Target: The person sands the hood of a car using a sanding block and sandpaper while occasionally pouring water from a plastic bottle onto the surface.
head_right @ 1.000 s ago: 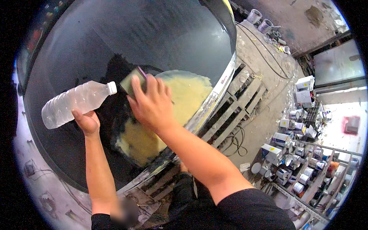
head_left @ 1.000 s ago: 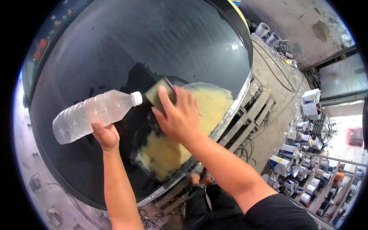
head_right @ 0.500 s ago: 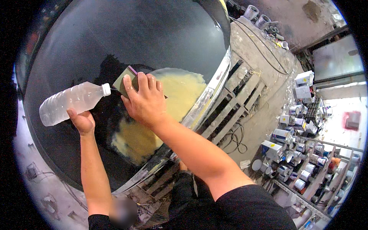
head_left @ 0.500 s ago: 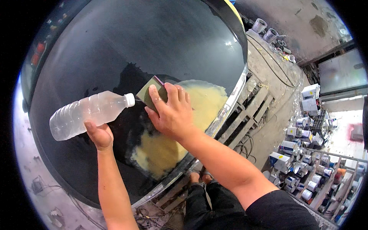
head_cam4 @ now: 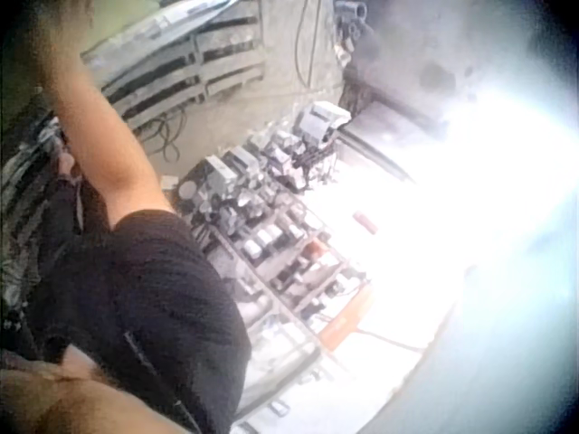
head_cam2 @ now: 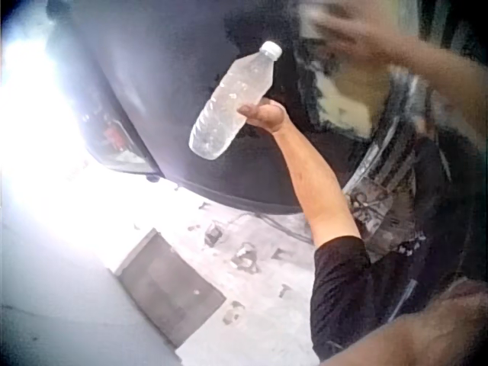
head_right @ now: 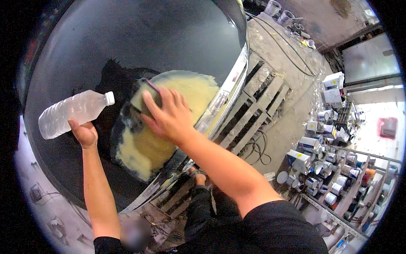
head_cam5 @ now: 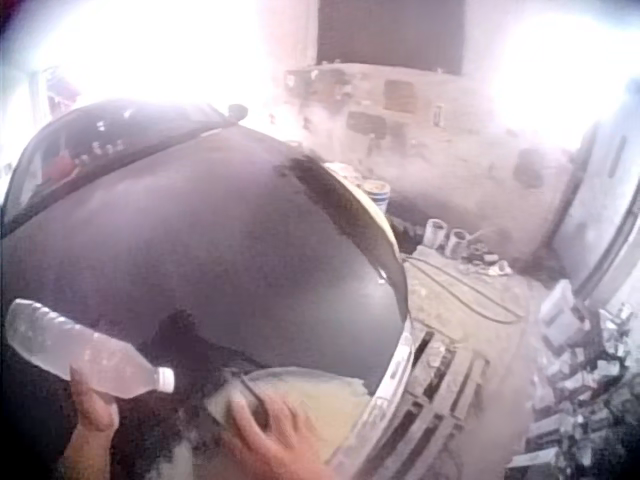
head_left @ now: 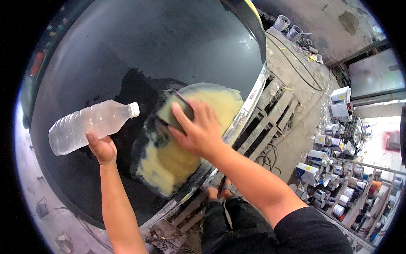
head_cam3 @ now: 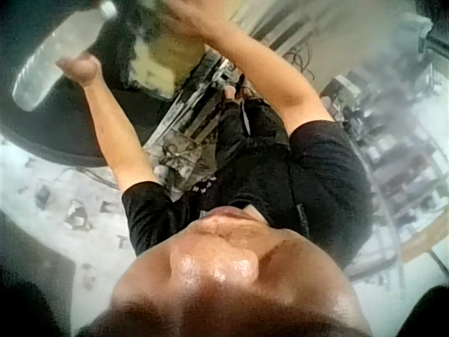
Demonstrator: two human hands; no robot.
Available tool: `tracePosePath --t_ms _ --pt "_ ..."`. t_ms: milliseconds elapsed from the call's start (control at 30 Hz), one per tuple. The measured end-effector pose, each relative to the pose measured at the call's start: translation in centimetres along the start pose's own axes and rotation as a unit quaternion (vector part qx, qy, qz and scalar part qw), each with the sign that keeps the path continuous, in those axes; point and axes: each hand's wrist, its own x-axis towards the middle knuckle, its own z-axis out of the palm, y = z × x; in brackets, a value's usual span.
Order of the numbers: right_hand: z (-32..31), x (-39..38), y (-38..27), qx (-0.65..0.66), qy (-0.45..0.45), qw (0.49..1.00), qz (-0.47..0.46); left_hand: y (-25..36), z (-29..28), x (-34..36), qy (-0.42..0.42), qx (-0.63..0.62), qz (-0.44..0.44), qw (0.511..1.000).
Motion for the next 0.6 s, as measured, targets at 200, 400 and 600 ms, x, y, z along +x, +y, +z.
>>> tracePosePath --t_ms 200,400,600 --pt "-3.4 -9.2 3.2 -0.021 0.016 0.999 -0.031 -0.4 0.4 -0.4 0.009 0.018 0.026 0.999" --pt "-0.8 3.5 4.3 -0.054 0.052 0.997 -0.006 -0.8 1.2 -0.3 -0.004 0.033 0.045 0.998" --pt "-3.2 -10.2 2.6 -0.027 0.013 1.0 -0.004 -0.8 1.0 -0.4 -0.02 0.14 0.108 0.984"
